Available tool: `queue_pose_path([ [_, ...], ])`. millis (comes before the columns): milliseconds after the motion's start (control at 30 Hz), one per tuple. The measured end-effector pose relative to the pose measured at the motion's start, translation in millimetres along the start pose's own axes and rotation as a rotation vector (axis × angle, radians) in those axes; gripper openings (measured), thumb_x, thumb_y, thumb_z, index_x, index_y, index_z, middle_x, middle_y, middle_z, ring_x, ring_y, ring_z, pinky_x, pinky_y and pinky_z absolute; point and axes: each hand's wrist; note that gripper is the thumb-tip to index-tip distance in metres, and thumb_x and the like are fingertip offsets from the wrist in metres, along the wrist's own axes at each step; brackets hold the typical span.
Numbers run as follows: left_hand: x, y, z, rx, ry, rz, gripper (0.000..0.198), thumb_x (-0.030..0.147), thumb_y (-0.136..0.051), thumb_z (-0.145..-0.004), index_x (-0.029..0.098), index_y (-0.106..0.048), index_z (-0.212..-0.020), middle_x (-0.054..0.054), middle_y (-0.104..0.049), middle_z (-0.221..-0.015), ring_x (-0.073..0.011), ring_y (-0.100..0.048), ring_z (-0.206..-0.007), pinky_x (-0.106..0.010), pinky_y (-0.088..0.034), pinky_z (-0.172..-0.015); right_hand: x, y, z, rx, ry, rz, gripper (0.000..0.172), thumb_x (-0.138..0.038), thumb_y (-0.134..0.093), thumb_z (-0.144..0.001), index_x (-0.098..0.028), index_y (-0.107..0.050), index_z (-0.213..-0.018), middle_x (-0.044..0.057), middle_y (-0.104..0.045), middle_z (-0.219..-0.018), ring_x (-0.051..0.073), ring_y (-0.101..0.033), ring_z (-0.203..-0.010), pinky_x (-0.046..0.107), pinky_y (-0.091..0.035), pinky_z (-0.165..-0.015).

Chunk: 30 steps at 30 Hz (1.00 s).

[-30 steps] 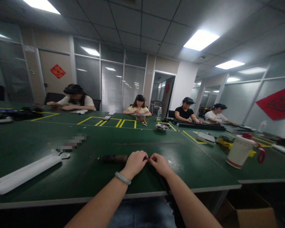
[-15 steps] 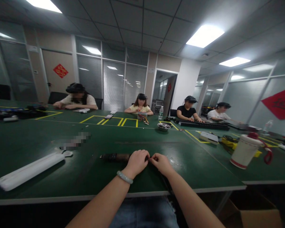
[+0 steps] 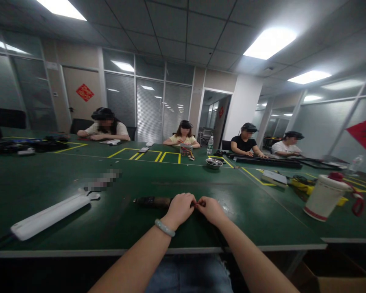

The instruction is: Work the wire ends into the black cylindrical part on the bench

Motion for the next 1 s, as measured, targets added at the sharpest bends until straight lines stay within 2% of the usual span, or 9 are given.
queue_pose_path([
  [200, 4.7, 3.6, 0.4, -0.006, 0.037, -0.023, 0.016, 0.016, -0.058, -0.081, 0.022, -0.058, -0.096, -0.002, -0.063, -0.095, -0.0198, -0.057, -0.094, -0.032, -0.04, -0.083, -6.7, -2.7, -2.5, 0.026, 0.029, 0.075, 0.014, -0.028, -0.059, -0.081, -0.024, -0.071, -0.086, 0.002, -0.069, -0.083, 0.014, -0.06, -0.073, 0.023, -0.035, -0.062],
  [333, 8.9, 5.7, 1.5, -0.024, 0.042, -0.037, 0.018, 0.014, -0.056, -0.081, 0.021, -0.056, -0.098, -0.003, -0.062, -0.099, -0.02, -0.057, -0.097, -0.033, -0.04, -0.086, -6.5, -1.1, -6.0, 0.082, 0.102, 0.077, 0.01, -0.021, -0.061, -0.078, -0.02, -0.07, -0.082, 0.005, -0.063, -0.099, 0.014, -0.059, -0.081, 0.023, -0.038, -0.072],
  [533, 10.2, 7.3, 2.2, 0.021, 0.016, -0.033, 0.019, 0.011, -0.054, -0.079, 0.021, -0.053, -0.096, -0.004, -0.06, -0.1, -0.021, -0.055, -0.1, -0.036, -0.039, -0.091, -8.2, 8.8, -7.0, -0.086, 0.21, 0.113, 0.01, -0.017, -0.053, -0.085, -0.018, -0.06, -0.092, 0.005, -0.064, -0.093, 0.016, -0.058, -0.083, 0.025, -0.037, -0.072],
  [667, 11.0, 9.6, 2.1, 0.017, 0.001, -0.022, 0.022, 0.011, -0.054, -0.078, 0.021, -0.052, -0.097, -0.005, -0.059, -0.103, -0.022, -0.053, -0.105, -0.038, -0.037, -0.098, -9.4, 6.1, -9.6, -0.061, 0.223, 0.128, 0.012, -0.015, -0.048, -0.088, -0.018, -0.057, -0.094, 0.006, -0.062, -0.098, 0.016, -0.057, -0.087, 0.026, -0.037, -0.074],
  [733, 11.0, 9.2, 2.6, 0.044, -0.032, -0.021, 0.028, 0.012, -0.055, -0.076, 0.022, -0.052, -0.103, -0.005, -0.058, -0.11, -0.0225, -0.051, -0.112, -0.04, -0.032, -0.106, -6.9, 2.4, -14.2, -0.028, 0.228, 0.135, 0.013, -0.013, -0.045, -0.089, -0.018, -0.057, -0.094, 0.006, -0.061, -0.098, 0.016, -0.056, -0.088, 0.026, -0.036, -0.075],
  [867, 9.5, 3.8, 4.9, 0.102, -0.122, -0.022, 0.046, 0.015, -0.057, -0.076, 0.025, -0.047, -0.119, -0.005, -0.051, -0.13, -0.0228, -0.036, -0.132, -0.043, -0.017, -0.117, 10.5, 5.4, -29.1, 0.019, 0.198, 0.205, 0.011, -0.014, -0.046, -0.089, -0.018, -0.057, -0.09, 0.005, -0.06, -0.095, 0.016, -0.055, -0.087, 0.025, -0.035, -0.075],
  [1000, 5.7, -3.5, 6.5, 0.106, -0.134, -0.032, 0.053, 0.013, -0.054, -0.077, 0.027, -0.043, -0.127, -0.003, -0.039, -0.144, -0.0233, -0.026, -0.139, -0.047, -0.013, -0.118, 54.2, 35.4, -35.6, 0.075, 0.012, 0.26, 0.007, -0.017, -0.051, -0.088, -0.018, -0.058, -0.089, 0.005, -0.06, -0.096, 0.015, -0.055, -0.086, 0.025, -0.033, -0.073],
])
Point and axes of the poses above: each hand's wrist, its own z-axis away from the middle knuckle, its own y-axis out of the back of the hand, x = y × z
